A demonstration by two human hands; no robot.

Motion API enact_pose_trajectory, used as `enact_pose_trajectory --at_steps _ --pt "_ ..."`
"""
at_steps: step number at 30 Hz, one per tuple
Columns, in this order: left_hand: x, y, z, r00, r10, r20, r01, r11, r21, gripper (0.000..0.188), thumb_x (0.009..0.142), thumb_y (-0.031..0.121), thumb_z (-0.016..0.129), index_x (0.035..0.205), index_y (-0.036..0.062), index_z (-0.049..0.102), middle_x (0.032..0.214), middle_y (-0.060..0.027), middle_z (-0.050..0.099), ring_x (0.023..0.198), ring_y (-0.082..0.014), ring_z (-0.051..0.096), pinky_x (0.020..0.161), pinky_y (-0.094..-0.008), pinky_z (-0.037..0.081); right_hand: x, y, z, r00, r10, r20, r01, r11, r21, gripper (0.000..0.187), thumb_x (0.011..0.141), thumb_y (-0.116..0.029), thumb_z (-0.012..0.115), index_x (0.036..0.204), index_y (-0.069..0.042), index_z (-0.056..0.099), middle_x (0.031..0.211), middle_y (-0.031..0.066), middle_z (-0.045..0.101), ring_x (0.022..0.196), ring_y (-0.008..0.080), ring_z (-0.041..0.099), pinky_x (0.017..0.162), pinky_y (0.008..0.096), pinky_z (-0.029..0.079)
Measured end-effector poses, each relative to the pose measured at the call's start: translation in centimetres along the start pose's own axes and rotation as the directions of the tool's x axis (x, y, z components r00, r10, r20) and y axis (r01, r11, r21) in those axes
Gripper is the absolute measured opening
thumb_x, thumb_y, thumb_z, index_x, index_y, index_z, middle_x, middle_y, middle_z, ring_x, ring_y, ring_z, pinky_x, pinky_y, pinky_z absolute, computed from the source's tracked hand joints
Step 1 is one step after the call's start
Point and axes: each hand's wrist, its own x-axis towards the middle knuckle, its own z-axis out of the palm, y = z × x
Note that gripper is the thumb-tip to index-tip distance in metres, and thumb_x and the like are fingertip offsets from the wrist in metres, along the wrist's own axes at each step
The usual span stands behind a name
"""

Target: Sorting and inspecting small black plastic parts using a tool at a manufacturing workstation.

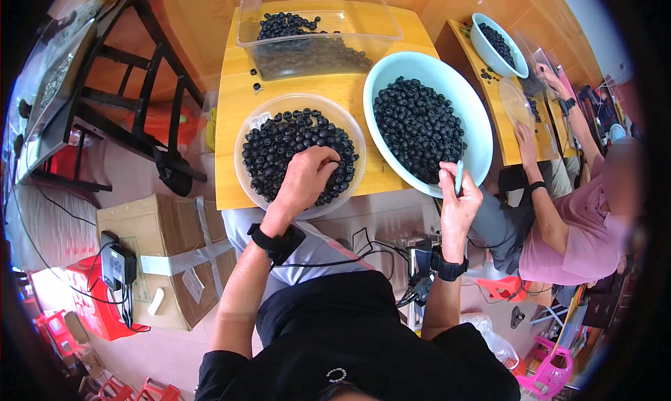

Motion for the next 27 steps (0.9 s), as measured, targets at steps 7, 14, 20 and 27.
enact_pose_trajectory --at_steps 7,14,20,27 --pt "-2.8 1.1 -2.9 0.933 -0.249 0.259 0.314 0.213 -0.925 0.019 0.093 0.006 0.055 0.109 -0.0023 0.061 0.104 -0.0115 0.064 0.09 -0.0165 0.066 0.083 -0.0278 0.056 -2.4 -1.6 2.6 0.983 -0.042 0.18 0.04 0.999 0.017 0.009 0.085 -0.006 0.067 0.092 0.0 0.068 0.073 0.0009 0.059 0.063 0.0063 0.045 0.057 0.0224 0.037" --pt "-5.0 0.8 -2.4 0.977 -0.108 0.186 0.181 -0.057 -0.982 0.024 0.093 0.013 0.057 0.114 0.0025 0.06 0.103 -0.0114 0.063 0.086 -0.0145 0.065 0.08 -0.0251 0.055 -4.7 -4.0 5.9 0.928 -0.033 0.371 0.021 0.999 0.037 0.01 0.082 -0.002 0.068 0.092 0.001 0.068 0.077 0.0065 0.065 0.066 0.0104 0.058 0.06 0.0248 0.045" --pt "-5.8 1.1 -2.0 0.962 -0.175 0.208 0.175 -0.184 -0.967 0.024 0.093 0.014 0.058 0.114 0.0016 0.059 0.101 -0.0095 0.063 0.084 -0.0138 0.063 0.072 -0.0237 0.054 -5.5 -4.6 6.7 0.888 -0.135 0.441 0.121 0.991 0.06 0.011 0.082 -0.004 0.069 0.091 0.002 0.067 0.071 0.0056 0.06 0.055 0.0102 0.048 0.051 0.0249 0.037" --pt "-6.8 0.6 -1.5 0.955 -0.206 0.212 0.167 -0.216 -0.962 0.028 0.09 0.008 0.061 0.117 0.0019 0.059 0.101 -0.0085 0.064 0.084 -0.0128 0.063 0.075 -0.0231 0.054 -5.5 -5.3 6.9 0.849 -0.178 0.498 0.147 0.984 0.1 0.02 0.083 -0.014 0.069 0.097 0.0 0.067 0.073 0.0054 0.061 0.053 0.0104 0.046 0.048 0.0251 0.034"
